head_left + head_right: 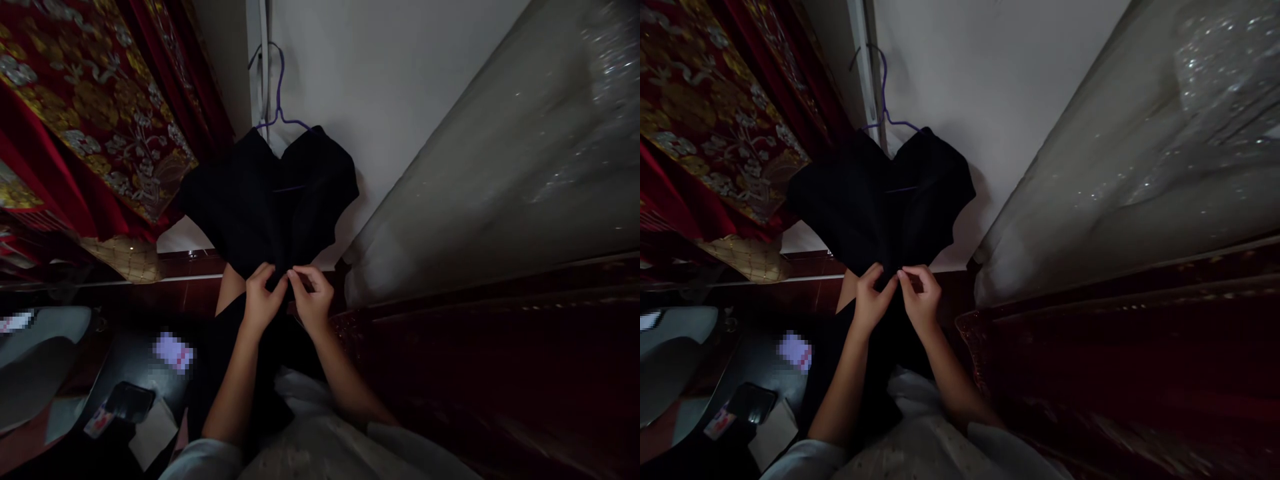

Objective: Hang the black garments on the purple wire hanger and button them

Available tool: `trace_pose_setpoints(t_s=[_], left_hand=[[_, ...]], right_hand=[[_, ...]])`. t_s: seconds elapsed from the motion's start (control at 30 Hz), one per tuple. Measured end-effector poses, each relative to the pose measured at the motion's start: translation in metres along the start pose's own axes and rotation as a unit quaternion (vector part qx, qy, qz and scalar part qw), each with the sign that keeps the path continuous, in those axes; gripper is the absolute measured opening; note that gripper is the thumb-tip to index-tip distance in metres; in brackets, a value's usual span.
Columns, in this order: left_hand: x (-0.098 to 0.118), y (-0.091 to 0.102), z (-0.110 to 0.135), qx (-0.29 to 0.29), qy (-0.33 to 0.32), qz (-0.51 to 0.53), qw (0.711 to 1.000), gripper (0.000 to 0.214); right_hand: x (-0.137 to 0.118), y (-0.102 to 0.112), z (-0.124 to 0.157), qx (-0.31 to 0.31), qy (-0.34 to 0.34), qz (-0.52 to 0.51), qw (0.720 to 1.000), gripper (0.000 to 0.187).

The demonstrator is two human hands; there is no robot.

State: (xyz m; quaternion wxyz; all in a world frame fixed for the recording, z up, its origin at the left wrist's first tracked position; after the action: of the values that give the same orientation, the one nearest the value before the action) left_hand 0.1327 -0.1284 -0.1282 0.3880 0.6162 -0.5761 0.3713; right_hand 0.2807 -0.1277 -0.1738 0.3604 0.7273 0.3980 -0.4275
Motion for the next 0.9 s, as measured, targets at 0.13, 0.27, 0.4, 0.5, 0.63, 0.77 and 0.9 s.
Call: trace_pose_setpoints(t_s=[0.13, 0.27, 0.4, 0.5, 0.63, 0.77, 0.9], left_hand=[[0.005, 0.007, 0.001, 0.005, -0.007, -0.015, 1.000, 0.015], [0.005, 0.010, 0.002, 0.005, -0.003, -0.015, 1.000, 0.021], [0.001, 0.011, 0.002, 0.015, 0.011, 0.004, 1.000, 0.018], [0.001, 0.013, 0.002, 0.018, 0.005, 0.011, 1.000, 0.015], [0.005, 0.019, 0.003, 0.009, -0.017, 0.007, 1.000, 0.015], [0.005, 0.024, 0.003, 0.018, -0.012, -0.005, 1.000, 0.017], [0.002, 0.025, 0.004, 0.037, 0.005, 0.004, 0.999, 0.018]], right_hand=[[-0.005, -0.001, -0.002, -0.008, 0.032, 0.009, 0.999, 0.019], [-0.006, -0.002, -0.005, -0.022, 0.035, 0.016, 0.999, 0.021], [-0.011, -0.004, -0.005, -0.040, 0.053, -0.007, 0.998, 0.013], [-0.011, -0.007, -0.005, -0.054, 0.047, -0.004, 0.997, 0.015], [-0.008, -0.015, -0.007, -0.096, 0.035, 0.001, 0.995, 0.018], [-0.010, -0.027, -0.007, -0.176, 0.027, 0.015, 0.984, 0.020], [-0.015, -0.021, -0.009, -0.141, 0.011, -0.008, 0.990, 0.019]])
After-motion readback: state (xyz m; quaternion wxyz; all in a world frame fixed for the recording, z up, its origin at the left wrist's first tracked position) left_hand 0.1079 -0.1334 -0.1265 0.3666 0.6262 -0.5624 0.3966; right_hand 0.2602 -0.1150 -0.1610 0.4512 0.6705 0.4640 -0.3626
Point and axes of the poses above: each hand's wrist, its own z-axis away from the middle knuckle, its own y-axis out of the back of the hand, x = y × z, the point moved 10 cm from there along -z, towards the middle knuckle, and after that the axes turned 13 degrees about z, right-handed, at the moved point
